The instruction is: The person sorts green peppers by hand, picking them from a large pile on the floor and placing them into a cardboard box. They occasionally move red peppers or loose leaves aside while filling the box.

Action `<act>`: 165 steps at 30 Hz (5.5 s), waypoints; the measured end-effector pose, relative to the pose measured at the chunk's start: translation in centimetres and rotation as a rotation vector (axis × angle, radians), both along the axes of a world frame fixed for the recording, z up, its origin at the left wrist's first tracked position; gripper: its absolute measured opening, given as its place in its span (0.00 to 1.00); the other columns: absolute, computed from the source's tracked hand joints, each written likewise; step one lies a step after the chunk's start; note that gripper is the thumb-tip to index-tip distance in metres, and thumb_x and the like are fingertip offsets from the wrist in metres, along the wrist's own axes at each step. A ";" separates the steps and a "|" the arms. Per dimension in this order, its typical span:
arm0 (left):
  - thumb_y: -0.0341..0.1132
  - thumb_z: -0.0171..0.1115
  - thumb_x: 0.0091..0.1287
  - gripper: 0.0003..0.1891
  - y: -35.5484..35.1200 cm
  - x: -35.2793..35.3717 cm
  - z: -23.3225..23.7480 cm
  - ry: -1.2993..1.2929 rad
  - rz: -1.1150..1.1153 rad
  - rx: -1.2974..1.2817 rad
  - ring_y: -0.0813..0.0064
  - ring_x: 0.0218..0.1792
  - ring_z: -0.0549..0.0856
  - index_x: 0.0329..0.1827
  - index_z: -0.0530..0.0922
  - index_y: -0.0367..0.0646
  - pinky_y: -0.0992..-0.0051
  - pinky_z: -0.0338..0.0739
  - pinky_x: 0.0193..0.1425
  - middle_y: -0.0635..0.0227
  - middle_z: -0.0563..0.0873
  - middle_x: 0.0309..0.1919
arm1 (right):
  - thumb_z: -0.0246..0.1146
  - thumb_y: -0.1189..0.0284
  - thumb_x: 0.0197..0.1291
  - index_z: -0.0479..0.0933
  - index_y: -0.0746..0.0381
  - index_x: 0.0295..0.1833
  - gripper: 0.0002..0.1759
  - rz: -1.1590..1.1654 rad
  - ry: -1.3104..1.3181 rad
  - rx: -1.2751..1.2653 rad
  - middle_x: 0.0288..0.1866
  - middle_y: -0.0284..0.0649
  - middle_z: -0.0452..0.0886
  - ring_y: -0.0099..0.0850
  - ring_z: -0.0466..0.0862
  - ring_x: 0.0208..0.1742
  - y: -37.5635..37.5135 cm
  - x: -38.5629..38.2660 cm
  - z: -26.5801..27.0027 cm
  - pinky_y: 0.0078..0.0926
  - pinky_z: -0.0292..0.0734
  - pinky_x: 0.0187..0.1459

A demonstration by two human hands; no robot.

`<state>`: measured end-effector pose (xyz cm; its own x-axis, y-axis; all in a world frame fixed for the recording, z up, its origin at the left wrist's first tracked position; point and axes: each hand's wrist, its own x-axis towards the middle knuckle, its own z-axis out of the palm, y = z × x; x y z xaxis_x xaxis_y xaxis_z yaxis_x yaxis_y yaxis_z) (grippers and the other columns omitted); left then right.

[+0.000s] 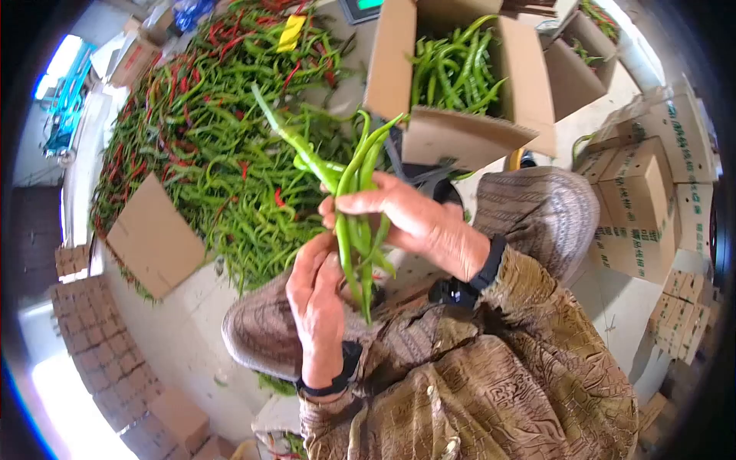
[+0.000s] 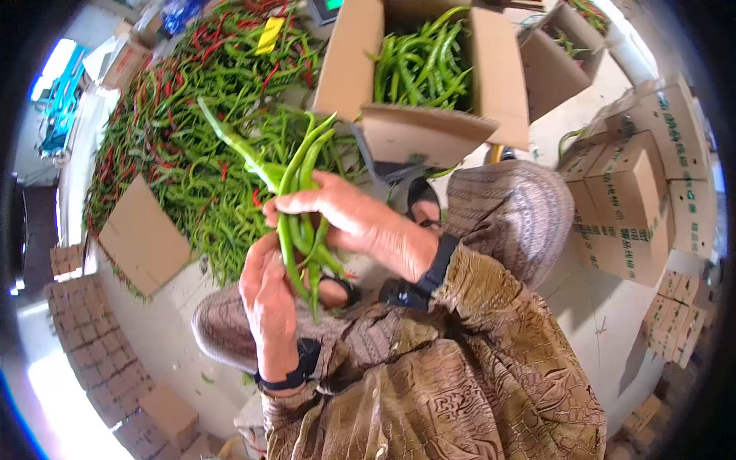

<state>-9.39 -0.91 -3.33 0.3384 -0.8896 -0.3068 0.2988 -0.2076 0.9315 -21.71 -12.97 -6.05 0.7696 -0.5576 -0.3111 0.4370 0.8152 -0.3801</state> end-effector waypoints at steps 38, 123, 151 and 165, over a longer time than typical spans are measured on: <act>0.30 0.58 0.65 0.16 1.8 17.2 -17.5 -0.220 0.020 0.434 0.74 0.39 0.85 0.54 0.76 0.31 0.77 0.80 0.45 0.58 0.86 0.41 | 0.57 0.66 0.68 0.72 0.63 0.57 0.17 0.732 0.802 -0.457 0.48 0.35 0.79 0.24 0.79 0.41 -4.5 0.1 -2.2 0.21 0.76 0.42; 0.49 0.68 0.59 0.31 -8.4 23.9 -26.9 -1.140 0.089 0.545 0.49 0.40 0.84 0.57 0.73 0.33 0.58 0.78 0.41 0.45 0.83 0.44 | 0.67 0.61 0.51 0.76 0.71 0.49 0.26 0.410 1.297 -1.303 0.42 0.59 0.82 0.52 0.82 0.47 -16.9 23.8 -24.2 0.42 0.75 0.50; 0.26 0.58 0.58 0.21 -4.4 24.4 -23.2 0.351 0.283 0.332 0.75 0.37 0.82 0.56 0.74 0.36 0.76 0.78 0.43 0.64 0.83 0.40 | 0.67 0.73 0.58 0.69 0.69 0.63 0.28 0.579 0.636 -0.613 0.50 0.39 0.80 0.26 0.78 0.48 -15.8 22.0 -20.6 0.23 0.73 0.52; 0.27 0.60 0.55 0.26 -5.3 19.6 -17.6 0.525 0.149 -0.056 0.69 0.41 0.83 0.60 0.72 0.34 0.71 0.78 0.48 0.55 0.83 0.48 | 0.67 0.76 0.56 0.71 0.65 0.61 0.26 0.289 0.418 -0.479 0.49 0.40 0.80 0.28 0.81 0.47 -13.8 16.0 -11.4 0.26 0.77 0.50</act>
